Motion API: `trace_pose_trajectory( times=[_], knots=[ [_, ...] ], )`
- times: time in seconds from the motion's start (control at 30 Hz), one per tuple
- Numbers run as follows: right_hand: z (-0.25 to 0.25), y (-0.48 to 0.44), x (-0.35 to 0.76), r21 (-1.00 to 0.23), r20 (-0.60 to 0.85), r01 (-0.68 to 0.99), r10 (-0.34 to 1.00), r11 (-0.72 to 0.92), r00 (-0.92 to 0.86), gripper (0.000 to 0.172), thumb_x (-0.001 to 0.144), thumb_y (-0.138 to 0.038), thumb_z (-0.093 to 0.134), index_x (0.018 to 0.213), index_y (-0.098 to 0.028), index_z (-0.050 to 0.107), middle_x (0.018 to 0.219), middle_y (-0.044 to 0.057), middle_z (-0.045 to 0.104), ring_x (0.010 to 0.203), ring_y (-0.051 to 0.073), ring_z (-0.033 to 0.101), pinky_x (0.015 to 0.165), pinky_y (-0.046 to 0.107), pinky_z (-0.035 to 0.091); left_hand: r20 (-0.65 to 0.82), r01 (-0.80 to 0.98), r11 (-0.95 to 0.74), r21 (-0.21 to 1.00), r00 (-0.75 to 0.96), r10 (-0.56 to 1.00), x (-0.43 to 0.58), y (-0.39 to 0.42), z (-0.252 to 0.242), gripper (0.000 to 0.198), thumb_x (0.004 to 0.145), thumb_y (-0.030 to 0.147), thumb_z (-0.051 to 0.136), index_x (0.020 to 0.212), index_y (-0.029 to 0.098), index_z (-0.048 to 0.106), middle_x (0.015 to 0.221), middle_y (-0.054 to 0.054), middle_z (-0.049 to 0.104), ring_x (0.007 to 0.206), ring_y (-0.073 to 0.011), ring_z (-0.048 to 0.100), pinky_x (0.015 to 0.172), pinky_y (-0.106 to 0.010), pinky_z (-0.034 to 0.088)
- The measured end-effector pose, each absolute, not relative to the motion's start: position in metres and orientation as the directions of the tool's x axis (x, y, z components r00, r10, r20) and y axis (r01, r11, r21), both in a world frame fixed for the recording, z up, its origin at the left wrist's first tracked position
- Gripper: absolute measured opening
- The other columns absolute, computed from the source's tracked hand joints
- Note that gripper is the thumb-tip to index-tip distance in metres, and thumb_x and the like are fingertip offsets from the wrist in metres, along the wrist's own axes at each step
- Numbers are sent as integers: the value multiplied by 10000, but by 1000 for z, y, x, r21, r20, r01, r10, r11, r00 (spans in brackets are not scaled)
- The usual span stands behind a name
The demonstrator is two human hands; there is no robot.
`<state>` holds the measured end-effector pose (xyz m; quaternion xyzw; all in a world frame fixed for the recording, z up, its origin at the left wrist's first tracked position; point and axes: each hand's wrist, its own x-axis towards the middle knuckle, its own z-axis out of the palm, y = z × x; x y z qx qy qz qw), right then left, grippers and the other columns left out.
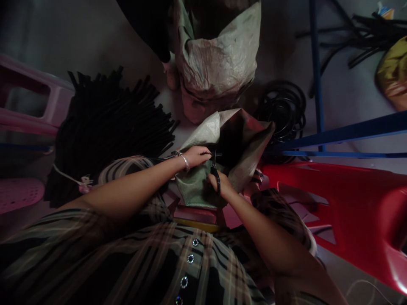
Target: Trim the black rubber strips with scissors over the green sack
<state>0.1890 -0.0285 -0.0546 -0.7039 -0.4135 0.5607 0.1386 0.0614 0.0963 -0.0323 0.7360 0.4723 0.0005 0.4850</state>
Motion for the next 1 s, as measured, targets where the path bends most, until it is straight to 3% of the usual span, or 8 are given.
trace_pose_trajectory(
  times=[0.2, 0.6, 0.87, 1.0],
  knots=[
    [-53, -29, 192, -688, -658, 408, 753, -600, -1, 230, 775, -293, 439, 653, -169, 590, 662, 23, 634, 610, 135, 563, 580, 222, 401, -448, 678, -101, 728, 581, 679, 62, 94, -34, 214, 777, 234, 513, 852, 148, 693, 686, 10, 635, 700, -111, 548, 693, -209, 433],
    [-47, -30, 187, -606, -707, 457, 704, -651, 64, 289, 758, -262, 411, 678, -139, 661, 550, 42, 608, 515, 136, 544, 496, 215, 375, -452, 692, -106, 714, 571, 685, 63, 90, -34, 229, 775, 239, 501, 851, 145, 696, 667, 4, 623, 666, -113, 530, 663, -213, 415],
    [-35, -29, 181, -571, -774, 332, 627, -751, 89, 256, 746, -269, 412, 627, -142, 599, 476, 30, 563, 400, 129, 511, 409, 218, 358, -466, 704, -92, 704, 556, 689, 63, 90, -35, 226, 767, 245, 503, 843, 152, 695, 676, 3, 628, 671, -118, 537, 668, -217, 424],
    [-36, -30, 182, -582, -750, 364, 653, -727, 105, 270, 764, -312, 423, 583, -157, 549, 463, 21, 537, 389, 123, 499, 398, 211, 346, -465, 726, -122, 677, 550, 693, 62, 91, -37, 240, 772, 254, 498, 855, 150, 697, 722, -7, 651, 691, -122, 551, 671, -215, 427]
  ],
)
